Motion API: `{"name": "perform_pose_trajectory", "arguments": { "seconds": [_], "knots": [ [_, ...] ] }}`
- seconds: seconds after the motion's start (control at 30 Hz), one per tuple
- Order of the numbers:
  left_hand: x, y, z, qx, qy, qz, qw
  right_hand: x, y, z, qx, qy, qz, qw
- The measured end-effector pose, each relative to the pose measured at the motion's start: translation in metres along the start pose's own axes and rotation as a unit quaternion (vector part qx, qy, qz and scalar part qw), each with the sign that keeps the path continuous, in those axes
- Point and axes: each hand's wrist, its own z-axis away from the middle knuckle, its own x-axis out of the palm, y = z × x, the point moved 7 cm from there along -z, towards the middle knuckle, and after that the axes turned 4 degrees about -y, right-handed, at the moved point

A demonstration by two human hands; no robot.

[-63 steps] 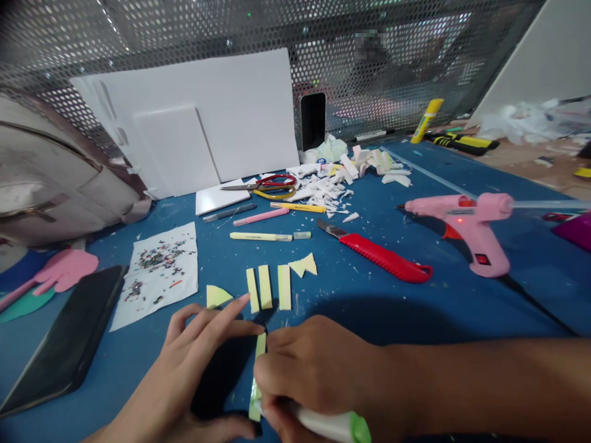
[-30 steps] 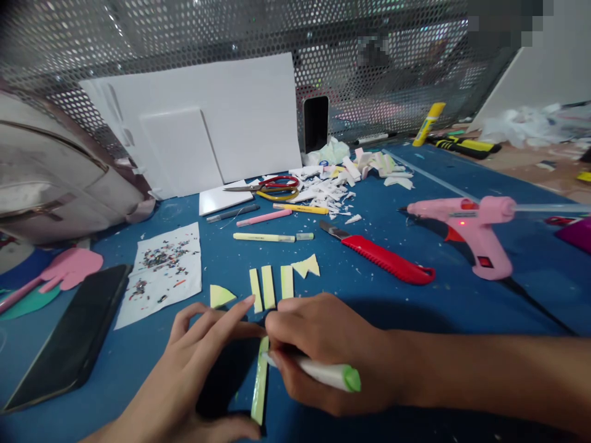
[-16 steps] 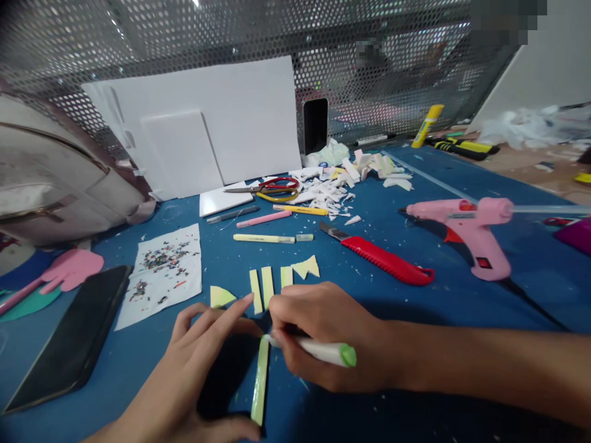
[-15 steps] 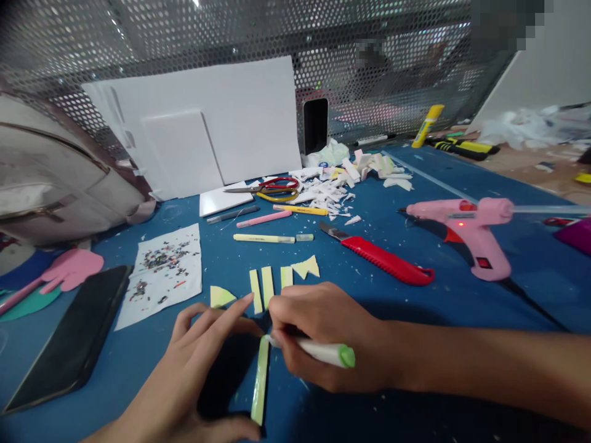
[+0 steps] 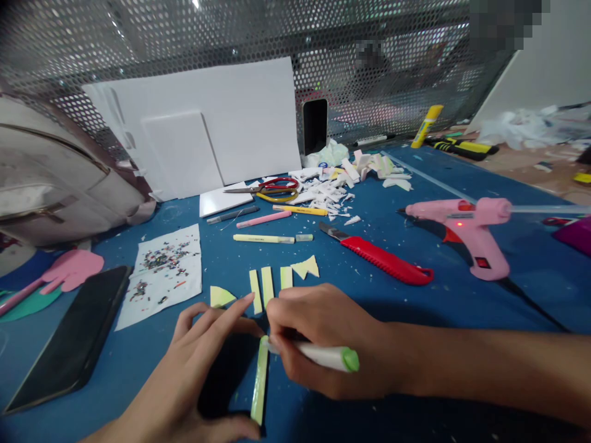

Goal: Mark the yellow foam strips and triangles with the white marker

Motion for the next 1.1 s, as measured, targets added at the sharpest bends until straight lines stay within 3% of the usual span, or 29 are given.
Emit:
{"name": "perform_pose_trajectory", "arguments": {
  "seconds": [0.17,0.3,0.37,0.47,0.57,0.67,0.8,0.97,1.1],
  "knots": [
    [0.0,0.0,0.0,-0.002,0.0,-0.004,1.0,0.006,0.003,0.0,-0.004,-0.019,0.025,0.999],
    [0.0,0.001,0.0,0.003,0.006,-0.01,1.0,0.02,-0.012,0.005,-0.058,-0.028,0.035,0.997],
    [0.001,0.002,0.0,0.004,0.007,-0.009,1.0,0.023,-0.021,0.008,-0.092,-0.024,0.019,0.995],
    [-0.001,0.003,0.001,0.007,0.009,-0.002,1.0,0.016,-0.022,0.01,-0.082,0.016,0.002,0.996],
    [-0.011,0.002,0.0,0.005,0.01,-0.023,1.0,-0.003,-0.011,0.015,-0.053,0.1,-0.041,0.993],
    [-0.033,-0.005,-0.005,-0.034,0.043,-0.073,0.996,-0.017,0.0,0.022,-0.065,0.167,-0.124,0.976],
    [-0.051,-0.024,-0.013,-0.098,0.095,-0.072,0.988,-0.013,0.006,0.026,-0.078,0.167,-0.163,0.969],
    [-0.041,-0.041,-0.023,-0.143,0.074,-0.085,0.983,-0.005,0.0,0.025,-0.076,0.15,-0.145,0.975],
    [-0.036,-0.041,-0.028,-0.149,0.065,-0.108,0.981,-0.006,-0.002,0.026,-0.055,0.158,-0.114,0.979]
  ]
}}
